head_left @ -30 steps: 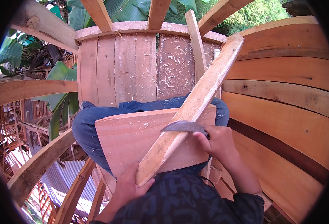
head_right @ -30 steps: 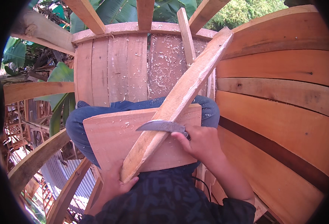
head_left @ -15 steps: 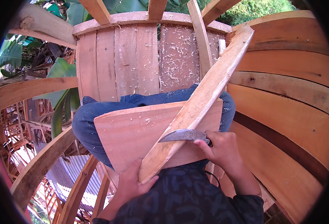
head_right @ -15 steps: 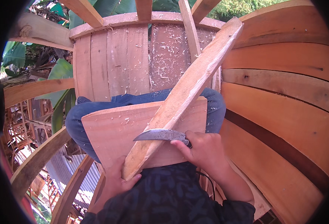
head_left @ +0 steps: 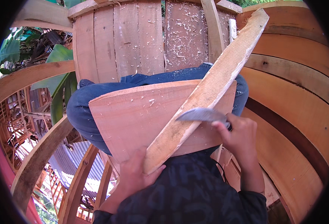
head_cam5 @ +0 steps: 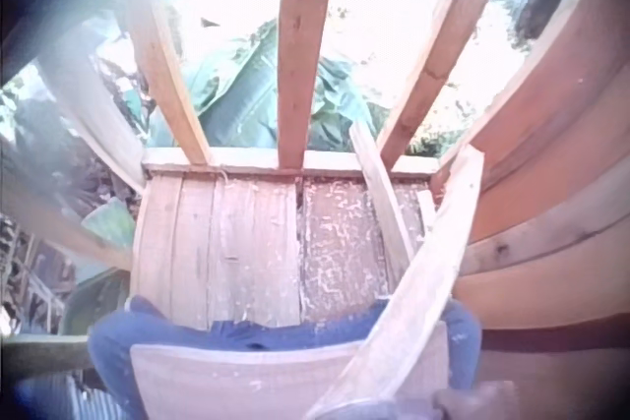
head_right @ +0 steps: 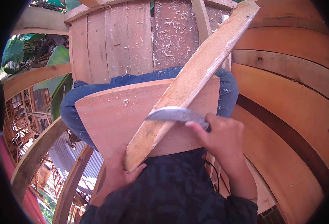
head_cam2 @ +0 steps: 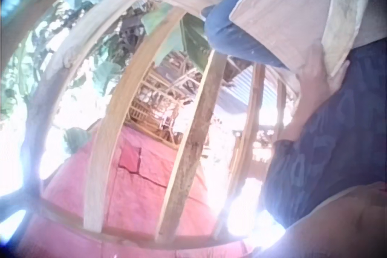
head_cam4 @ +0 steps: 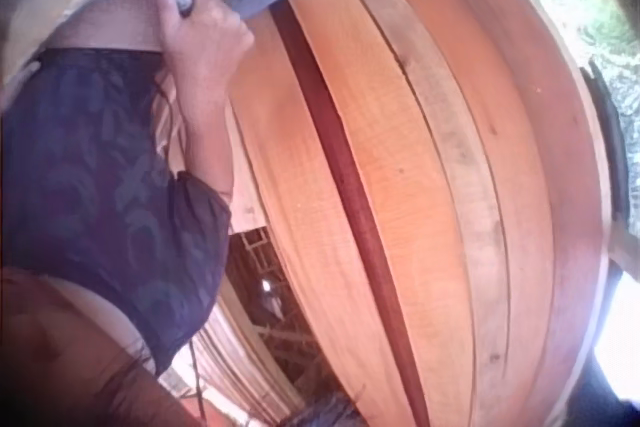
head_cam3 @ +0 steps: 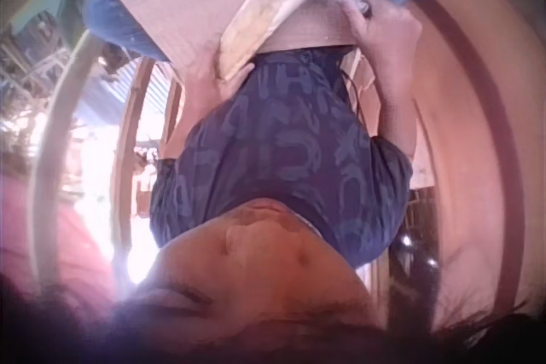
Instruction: The person is carving a long, thin piece of wood using a curved knife. They hold the wood on their lap and repeatedly shave off thin strips to shape the piece.
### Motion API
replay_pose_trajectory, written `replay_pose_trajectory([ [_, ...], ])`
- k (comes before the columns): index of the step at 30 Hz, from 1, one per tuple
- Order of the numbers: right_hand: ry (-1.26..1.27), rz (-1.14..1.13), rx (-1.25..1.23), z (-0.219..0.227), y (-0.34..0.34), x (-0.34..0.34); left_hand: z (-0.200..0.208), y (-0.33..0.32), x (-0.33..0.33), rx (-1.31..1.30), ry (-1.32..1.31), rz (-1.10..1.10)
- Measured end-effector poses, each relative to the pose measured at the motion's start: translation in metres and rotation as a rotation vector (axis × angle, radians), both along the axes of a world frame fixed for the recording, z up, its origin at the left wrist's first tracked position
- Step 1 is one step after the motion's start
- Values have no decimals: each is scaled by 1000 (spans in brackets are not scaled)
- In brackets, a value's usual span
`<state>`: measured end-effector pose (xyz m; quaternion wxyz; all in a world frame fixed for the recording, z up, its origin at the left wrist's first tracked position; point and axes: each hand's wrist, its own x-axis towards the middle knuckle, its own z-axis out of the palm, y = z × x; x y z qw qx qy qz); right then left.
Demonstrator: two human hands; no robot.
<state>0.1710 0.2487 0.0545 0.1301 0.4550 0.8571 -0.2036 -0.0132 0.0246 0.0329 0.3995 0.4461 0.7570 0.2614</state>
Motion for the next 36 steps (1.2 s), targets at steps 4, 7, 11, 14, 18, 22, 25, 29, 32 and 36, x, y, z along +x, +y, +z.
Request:
replay_pose_trajectory([
  [4, 8, -191, 55, -4, 11, 5, 0, 0, -1, -62, -18, -5],
  [7, -3, -18, -14, 4, -11, -1, 2, 0, 2, -47, 0, 15],
  [11, -15, -31, 23, 3, -5, 4, 7, 3, -1, -135, -72, 29],
  [14, 14, -373, 18, 6, 18, 2, 4, 1, -1, -114, -64, 42],
  [18, -62, 74, -152, 18, -34, -11, 8, 2, 3, -124, -38, 29],
  [22, -155, -115, 42, 21, -6, -2, 2, 1, 1, -59, 9, -2],
  [25, -179, -174, 8, 29, -19, -9, 2, 2, 2, -37, 16, -8],
  [29, -69, 98, -36, 24, -43, -3, 1, 1, 1, -6, 0, 2],
  [32, -146, 39, -57, 29, -30, -2, -2, 0, 3, -14, 13, -3],
  [36, -112, 5, -7, 24, -36, 4, 0, 1, 4, -10, 11, -4],
])
